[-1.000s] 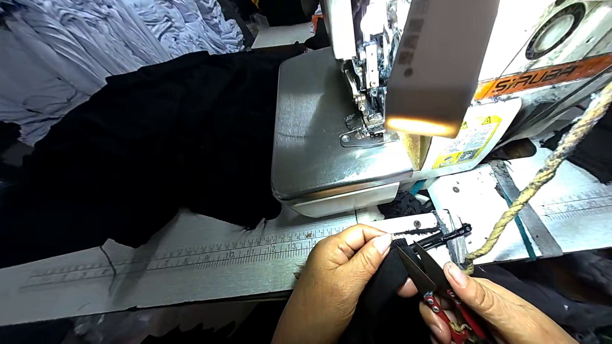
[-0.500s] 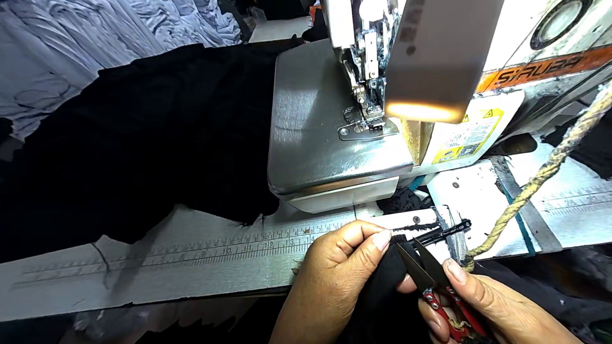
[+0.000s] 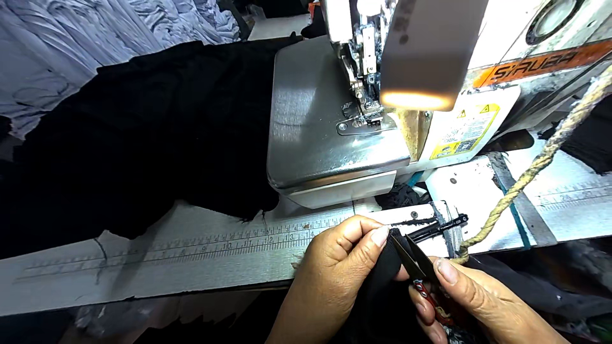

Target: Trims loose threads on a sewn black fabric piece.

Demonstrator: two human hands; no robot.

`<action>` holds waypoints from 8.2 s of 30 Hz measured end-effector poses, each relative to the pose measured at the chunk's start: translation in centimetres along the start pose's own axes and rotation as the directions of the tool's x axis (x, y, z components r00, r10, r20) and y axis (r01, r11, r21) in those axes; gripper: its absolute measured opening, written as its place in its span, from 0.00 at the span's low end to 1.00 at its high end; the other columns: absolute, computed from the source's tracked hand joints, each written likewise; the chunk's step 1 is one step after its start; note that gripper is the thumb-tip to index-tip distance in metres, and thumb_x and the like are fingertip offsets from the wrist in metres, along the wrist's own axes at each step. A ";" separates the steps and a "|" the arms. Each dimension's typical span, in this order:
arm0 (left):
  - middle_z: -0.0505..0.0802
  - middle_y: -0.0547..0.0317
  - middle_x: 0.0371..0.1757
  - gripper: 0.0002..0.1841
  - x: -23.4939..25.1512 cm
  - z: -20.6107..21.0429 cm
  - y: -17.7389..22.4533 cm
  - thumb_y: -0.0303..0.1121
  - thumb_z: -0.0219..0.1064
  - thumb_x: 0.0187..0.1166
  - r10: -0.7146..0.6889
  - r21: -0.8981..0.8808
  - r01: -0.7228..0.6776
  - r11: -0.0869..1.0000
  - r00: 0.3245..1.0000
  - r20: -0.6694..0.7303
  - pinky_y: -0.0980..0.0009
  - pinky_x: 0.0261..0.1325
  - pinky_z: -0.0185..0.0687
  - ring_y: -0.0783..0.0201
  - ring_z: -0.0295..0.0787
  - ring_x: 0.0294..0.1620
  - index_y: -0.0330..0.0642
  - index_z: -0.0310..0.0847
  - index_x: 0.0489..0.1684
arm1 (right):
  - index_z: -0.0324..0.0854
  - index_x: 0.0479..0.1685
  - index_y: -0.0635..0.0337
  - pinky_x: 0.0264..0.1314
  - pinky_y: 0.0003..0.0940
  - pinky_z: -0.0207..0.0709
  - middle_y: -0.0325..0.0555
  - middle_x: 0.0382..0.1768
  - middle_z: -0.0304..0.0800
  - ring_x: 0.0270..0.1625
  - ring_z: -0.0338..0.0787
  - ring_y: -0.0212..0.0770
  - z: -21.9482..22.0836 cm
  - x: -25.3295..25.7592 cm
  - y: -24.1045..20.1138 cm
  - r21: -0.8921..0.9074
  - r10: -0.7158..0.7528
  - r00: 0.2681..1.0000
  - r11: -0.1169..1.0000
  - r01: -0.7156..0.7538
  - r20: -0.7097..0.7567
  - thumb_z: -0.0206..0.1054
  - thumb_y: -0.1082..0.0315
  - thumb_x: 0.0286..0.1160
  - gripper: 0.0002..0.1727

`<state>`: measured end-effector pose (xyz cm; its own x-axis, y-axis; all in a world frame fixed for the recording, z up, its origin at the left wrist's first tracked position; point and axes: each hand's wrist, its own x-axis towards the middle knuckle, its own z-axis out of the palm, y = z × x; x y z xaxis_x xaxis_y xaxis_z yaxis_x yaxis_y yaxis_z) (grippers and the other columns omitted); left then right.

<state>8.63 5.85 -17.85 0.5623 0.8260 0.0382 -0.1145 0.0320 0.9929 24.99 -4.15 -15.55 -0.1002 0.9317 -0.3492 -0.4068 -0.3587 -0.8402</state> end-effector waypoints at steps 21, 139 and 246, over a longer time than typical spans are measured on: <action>0.94 0.71 0.40 0.06 -0.2 -1.2 -1.8 0.34 0.68 0.80 0.293 0.132 -0.301 0.944 0.953 0.078 0.86 0.50 0.85 0.83 0.89 0.44 0.49 0.91 0.39 | 0.80 0.40 0.52 0.24 0.09 0.70 0.24 0.22 0.79 0.21 0.76 0.15 0.0 1.2 1.3 0.139 0.013 0.998 0.990 -0.021 0.059 0.52 0.66 0.89 0.12; 0.95 0.64 0.37 0.16 -2.5 -1.5 3.0 0.24 0.49 0.85 -0.191 -0.281 0.171 0.944 0.981 -0.042 0.77 0.47 0.90 0.76 0.93 0.38 0.46 0.88 0.44 | 0.83 0.66 0.65 0.32 0.14 0.82 0.39 0.48 0.91 0.31 0.85 0.17 0.1 2.4 2.8 -0.432 -0.429 0.903 0.810 0.396 0.021 0.65 0.66 0.82 0.18; 0.92 0.63 0.28 0.10 -2.2 -1.3 1.2 0.29 0.62 0.81 -0.187 -0.084 0.178 0.980 0.976 -0.108 0.82 0.35 0.86 0.78 0.89 0.29 0.46 0.92 0.33 | 0.74 0.74 0.66 0.27 0.18 0.80 0.31 0.24 0.81 0.24 0.83 0.22 1.2 0.3 1.7 -0.485 -0.195 0.978 0.850 0.206 0.074 0.49 0.65 0.93 0.20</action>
<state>6.18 4.77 -16.84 0.4819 0.8615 -0.1603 -0.0809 0.2259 0.9708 23.16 -4.39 -16.61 -0.0852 0.9855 -0.1468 0.0735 -0.1407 -0.9873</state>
